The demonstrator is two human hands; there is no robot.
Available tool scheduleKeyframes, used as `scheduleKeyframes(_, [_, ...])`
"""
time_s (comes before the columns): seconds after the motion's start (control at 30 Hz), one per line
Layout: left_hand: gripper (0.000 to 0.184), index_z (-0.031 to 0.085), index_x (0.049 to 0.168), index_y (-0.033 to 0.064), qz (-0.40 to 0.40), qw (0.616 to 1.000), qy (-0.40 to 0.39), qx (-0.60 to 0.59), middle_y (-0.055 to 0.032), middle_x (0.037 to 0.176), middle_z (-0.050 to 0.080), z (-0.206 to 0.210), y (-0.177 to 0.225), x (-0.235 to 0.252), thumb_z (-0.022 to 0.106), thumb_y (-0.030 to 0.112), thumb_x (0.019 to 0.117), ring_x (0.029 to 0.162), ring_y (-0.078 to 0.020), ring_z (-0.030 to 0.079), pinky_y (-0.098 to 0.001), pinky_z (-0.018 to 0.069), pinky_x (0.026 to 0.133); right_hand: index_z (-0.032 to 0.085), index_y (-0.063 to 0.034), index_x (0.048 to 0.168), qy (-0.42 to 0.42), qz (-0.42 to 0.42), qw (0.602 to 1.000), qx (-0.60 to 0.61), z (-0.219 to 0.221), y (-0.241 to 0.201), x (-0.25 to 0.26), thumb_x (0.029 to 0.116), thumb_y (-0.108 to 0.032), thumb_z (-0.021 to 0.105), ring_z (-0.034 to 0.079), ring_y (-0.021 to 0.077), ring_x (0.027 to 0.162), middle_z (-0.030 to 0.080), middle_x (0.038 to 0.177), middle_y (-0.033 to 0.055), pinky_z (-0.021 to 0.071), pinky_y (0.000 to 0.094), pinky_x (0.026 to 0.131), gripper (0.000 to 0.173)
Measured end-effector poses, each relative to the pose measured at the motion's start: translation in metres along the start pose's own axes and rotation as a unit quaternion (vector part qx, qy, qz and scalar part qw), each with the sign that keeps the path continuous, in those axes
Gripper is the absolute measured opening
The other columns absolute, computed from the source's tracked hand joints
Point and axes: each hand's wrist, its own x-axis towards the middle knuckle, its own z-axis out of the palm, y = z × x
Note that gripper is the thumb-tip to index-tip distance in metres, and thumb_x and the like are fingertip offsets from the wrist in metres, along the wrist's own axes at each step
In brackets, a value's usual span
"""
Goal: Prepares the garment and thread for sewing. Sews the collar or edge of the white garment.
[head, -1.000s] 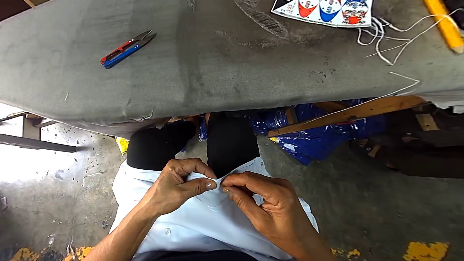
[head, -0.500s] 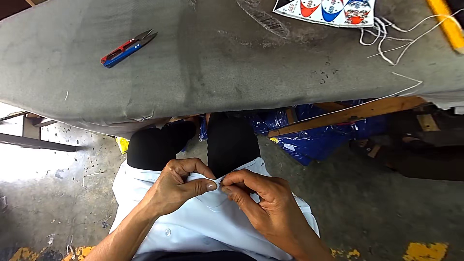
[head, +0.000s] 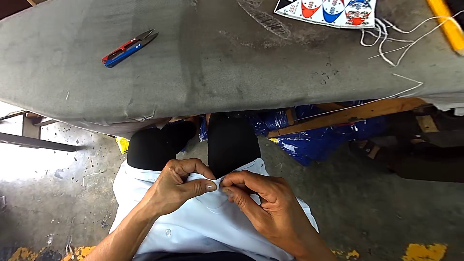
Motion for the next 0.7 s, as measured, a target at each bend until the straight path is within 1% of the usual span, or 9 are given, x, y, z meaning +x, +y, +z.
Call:
scheduleKeyframes(0.2, [0.009, 0.072, 0.100, 0.0021, 0.000, 1.000, 0.001, -0.003, 0.0007, 0.090, 0.069, 0.0004, 0.0001, 0.0000, 0.073, 0.009, 0.0943, 0.080, -0.0023, 0.064, -0.0184, 0.0533, 0.071, 0.072, -0.0066, 0.102, -0.001, -0.001, 1.000, -0.004, 0.0000, -0.0004, 0.0019, 0.1022, -0.017, 0.062, 0.065, -0.0006, 0.072, 0.071, 0.083, -0.0025, 0.0543, 0.0144, 0.062, 0.015])
scheduleKeyframes(0.47, [0.009, 0.072, 0.100, 0.0020, 0.002, 1.000, -0.010, -0.009, 0.0012, 0.090, 0.069, 0.0011, -0.0002, -0.0001, 0.072, 0.009, 0.0949, 0.080, -0.0016, 0.063, -0.0180, 0.0526, 0.070, 0.072, -0.0069, 0.100, -0.005, -0.010, 1.000, -0.008, -0.0010, -0.0009, 0.0030, 0.1025, -0.018, 0.062, 0.065, -0.0010, 0.073, 0.071, 0.084, -0.0025, 0.0542, 0.0139, 0.063, 0.015])
scheduleKeyframes(0.6, [0.009, 0.072, 0.100, 0.0018, 0.002, 1.000, -0.014, -0.015, 0.0011, 0.090, 0.069, 0.0012, -0.0008, 0.0000, 0.072, 0.010, 0.0947, 0.081, -0.0020, 0.063, -0.0184, 0.0527, 0.071, 0.072, -0.0068, 0.100, -0.008, -0.009, 1.000, 0.004, -0.0014, -0.0013, 0.0048, 0.1021, -0.017, 0.062, 0.064, -0.0022, 0.070, 0.070, 0.082, -0.0032, 0.0525, 0.0123, 0.061, 0.014])
scheduleKeyframes(0.7, [0.009, 0.072, 0.100, 0.0021, 0.006, 1.000, -0.014, -0.019, 0.0012, 0.091, 0.070, 0.0015, -0.0017, -0.0002, 0.072, 0.009, 0.0945, 0.082, -0.0022, 0.064, -0.0189, 0.0532, 0.072, 0.070, -0.0062, 0.099, -0.009, -0.001, 0.999, 0.044, -0.0003, -0.0005, 0.0058, 0.1008, -0.015, 0.064, 0.062, -0.0026, 0.066, 0.070, 0.081, -0.0037, 0.0515, 0.0116, 0.057, 0.011])
